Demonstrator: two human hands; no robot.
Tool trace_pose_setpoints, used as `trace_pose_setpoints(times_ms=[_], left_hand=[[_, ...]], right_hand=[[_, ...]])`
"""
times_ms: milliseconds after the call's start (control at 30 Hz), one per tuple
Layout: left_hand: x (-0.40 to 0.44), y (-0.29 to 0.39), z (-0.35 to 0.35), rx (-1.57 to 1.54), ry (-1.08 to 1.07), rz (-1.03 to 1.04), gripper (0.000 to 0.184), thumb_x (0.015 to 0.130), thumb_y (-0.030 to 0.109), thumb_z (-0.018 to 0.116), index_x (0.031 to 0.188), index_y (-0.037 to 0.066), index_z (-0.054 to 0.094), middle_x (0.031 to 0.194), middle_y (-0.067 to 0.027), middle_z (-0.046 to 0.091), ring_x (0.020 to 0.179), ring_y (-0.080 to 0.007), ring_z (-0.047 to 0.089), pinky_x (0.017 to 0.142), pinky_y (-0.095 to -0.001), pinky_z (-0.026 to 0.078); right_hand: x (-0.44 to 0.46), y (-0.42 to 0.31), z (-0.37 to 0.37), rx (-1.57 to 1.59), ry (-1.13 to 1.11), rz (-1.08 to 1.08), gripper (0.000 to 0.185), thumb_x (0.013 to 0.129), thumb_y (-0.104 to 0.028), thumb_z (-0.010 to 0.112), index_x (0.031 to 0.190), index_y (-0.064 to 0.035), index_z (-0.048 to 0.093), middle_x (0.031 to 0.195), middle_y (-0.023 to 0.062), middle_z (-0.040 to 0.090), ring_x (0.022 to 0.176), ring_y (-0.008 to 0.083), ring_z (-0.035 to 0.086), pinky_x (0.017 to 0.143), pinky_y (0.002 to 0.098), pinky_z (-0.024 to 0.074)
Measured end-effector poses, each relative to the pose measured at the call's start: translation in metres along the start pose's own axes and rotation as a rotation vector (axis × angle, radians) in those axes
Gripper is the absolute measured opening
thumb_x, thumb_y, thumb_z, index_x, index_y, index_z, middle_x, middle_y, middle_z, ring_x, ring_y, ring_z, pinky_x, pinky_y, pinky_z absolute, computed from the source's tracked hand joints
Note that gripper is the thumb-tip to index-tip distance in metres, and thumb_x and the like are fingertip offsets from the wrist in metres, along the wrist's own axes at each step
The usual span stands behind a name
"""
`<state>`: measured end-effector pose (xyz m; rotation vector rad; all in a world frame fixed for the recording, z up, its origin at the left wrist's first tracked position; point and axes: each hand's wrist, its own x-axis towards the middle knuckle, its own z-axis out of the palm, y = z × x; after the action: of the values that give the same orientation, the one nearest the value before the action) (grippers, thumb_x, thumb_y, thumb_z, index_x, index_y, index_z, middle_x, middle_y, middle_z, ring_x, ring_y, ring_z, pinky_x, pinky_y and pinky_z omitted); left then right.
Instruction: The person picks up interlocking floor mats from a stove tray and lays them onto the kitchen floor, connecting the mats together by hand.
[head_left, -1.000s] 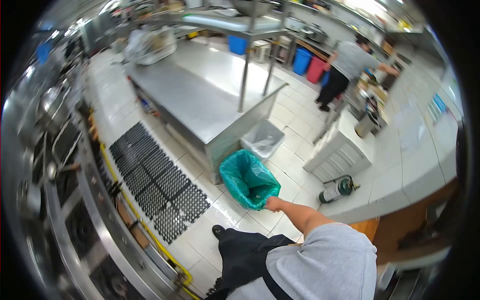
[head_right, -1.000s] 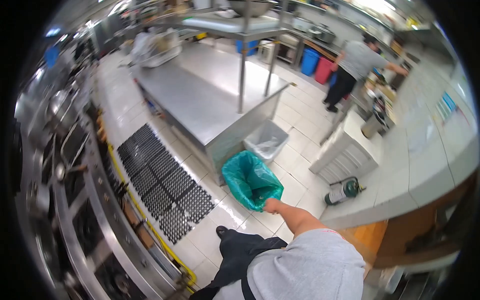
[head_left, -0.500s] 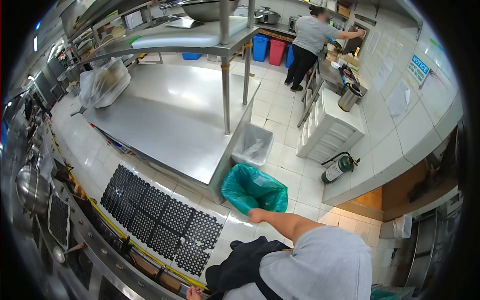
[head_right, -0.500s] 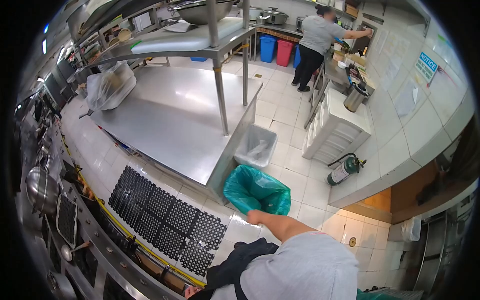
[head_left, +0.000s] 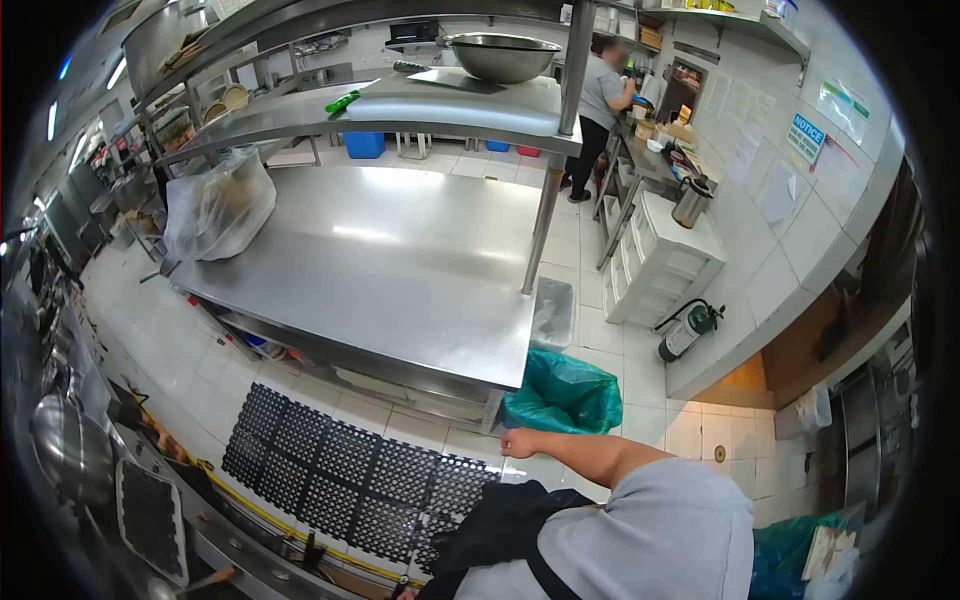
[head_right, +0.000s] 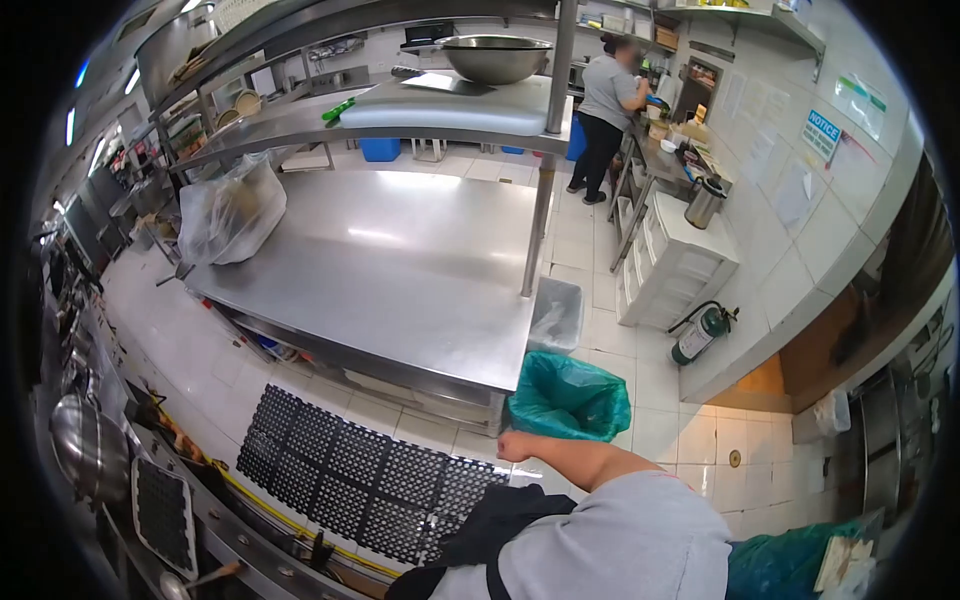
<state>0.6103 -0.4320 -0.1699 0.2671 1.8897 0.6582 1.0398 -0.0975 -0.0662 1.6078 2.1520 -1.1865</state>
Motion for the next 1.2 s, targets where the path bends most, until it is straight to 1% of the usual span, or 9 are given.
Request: trace_pose_setpoints(times_ms=[233,367,467,533,600,633,833,1067,1200], left_hand=[[0.087,0.074,-0.083,-0.037,-0.050,0.281,0.026,0.095,0.022,0.050,0.089,-0.002,0.059,0.071,-0.0112,0.059,0.060,-0.0226,0.056,0.051,-0.0371,0.046],[0.143,0.147,-0.092,-0.271,0.137,0.122,0.019,0.093,0.017,0.056,0.101,0.000,0.055,0.079,-0.0110,0.062,0.058,-0.0191,0.059,0.047,-0.0296,0.047],[0.150,0.180,-0.101,-0.360,0.060,0.128,0.019,0.095,0.016,0.056,0.104,0.000,0.053,0.077,-0.0096,0.060,0.060,-0.0171,0.060,0.047,-0.0273,0.046],[0.149,0.193,-0.106,-0.289,0.138,0.123,0.019,0.095,0.017,0.055,0.106,0.001,0.053,0.080,-0.0100,0.061,0.059,-0.0176,0.059,0.048,-0.0312,0.048],[0.146,0.204,-0.117,-0.167,0.147,0.102,0.017,0.096,0.016,0.054,0.103,0.002,0.056,0.087,-0.0097,0.063,0.067,-0.0185,0.062,0.057,-0.0344,0.051],[0.147,0.212,-0.120,-0.120,0.135,0.088,0.016,0.096,0.017,0.054,0.102,0.002,0.056,0.086,-0.0095,0.062,0.066,-0.0185,0.061,0.057,-0.0343,0.051],[0.180,0.259,-0.131,-0.022,0.078,-0.022,0.015,0.095,0.017,0.055,0.096,0.002,0.057,0.079,-0.0086,0.059,0.063,-0.0183,0.058,0.056,-0.0335,0.048],[0.252,0.324,-0.151,0.030,0.001,0.035,0.016,0.094,0.018,0.055,0.090,0.003,0.058,0.071,-0.0075,0.056,0.059,-0.0181,0.054,0.054,-0.0327,0.045],[0.304,0.359,-0.181,0.024,-0.054,0.138,0.017,0.094,0.018,0.056,0.086,0.004,0.059,0.067,-0.0069,0.054,0.057,-0.0179,0.052,0.053,-0.0322,0.043]], right_hand=[[0.039,-0.061,0.013,0.056,-0.020,0.060,0.038,0.083,-0.042,0.061,0.103,-0.0105,0.066,0.103,0.0181,0.066,0.100,0.0352,0.062,0.087,0.0433,0.0482],[0.086,-0.104,0.006,0.060,-0.042,0.045,0.037,0.084,-0.041,0.062,0.103,-0.0099,0.066,0.101,0.0171,0.067,0.099,0.0336,0.062,0.084,0.0430,0.0487],[0.144,-0.135,-0.001,0.070,-0.031,-0.126,0.036,0.084,-0.040,0.063,0.102,-0.0094,0.066,0.098,0.0168,0.067,0.097,0.0328,0.063,0.082,0.0429,0.0492],[0.193,-0.167,-0.010,0.083,-0.083,-0.156,0.035,0.083,-0.039,0.063,0.101,-0.0092,0.067,0.096,0.0164,0.067,0.094,0.0325,0.063,0.081,0.0427,0.0496],[0.230,-0.200,-0.023,0.108,-0.157,-0.147,0.034,0.082,-0.037,0.065,0.100,-0.0088,0.067,0.093,0.0157,0.068,0.090,0.0320,0.064,0.078,0.0424,0.0503],[0.248,-0.219,-0.030,0.036,-0.050,-0.316,0.033,0.081,-0.036,0.066,0.098,-0.0073,0.067,0.091,0.0156,0.068,0.088,0.0315,0.065,0.078,0.0420,0.0504],[0.342,-0.341,-0.078,0.128,-0.065,-0.516,0.026,0.084,-0.030,0.064,0.095,-0.0063,0.065,0.090,0.0151,0.067,0.087,0.0297,0.064,0.076,0.0398,0.0503],[0.367,-0.442,-0.104,0.220,-0.025,-0.610,0.026,0.081,-0.032,0.068,0.095,-0.0092,0.065,0.087,0.0123,0.067,0.084,0.0289,0.064,0.074,0.0412,0.0503],[0.390,-0.475,-0.107,0.174,-0.081,-0.542,0.027,0.080,-0.032,0.069,0.092,-0.0081,0.066,0.087,0.0124,0.067,0.085,0.0283,0.064,0.074,0.0408,0.0499]])
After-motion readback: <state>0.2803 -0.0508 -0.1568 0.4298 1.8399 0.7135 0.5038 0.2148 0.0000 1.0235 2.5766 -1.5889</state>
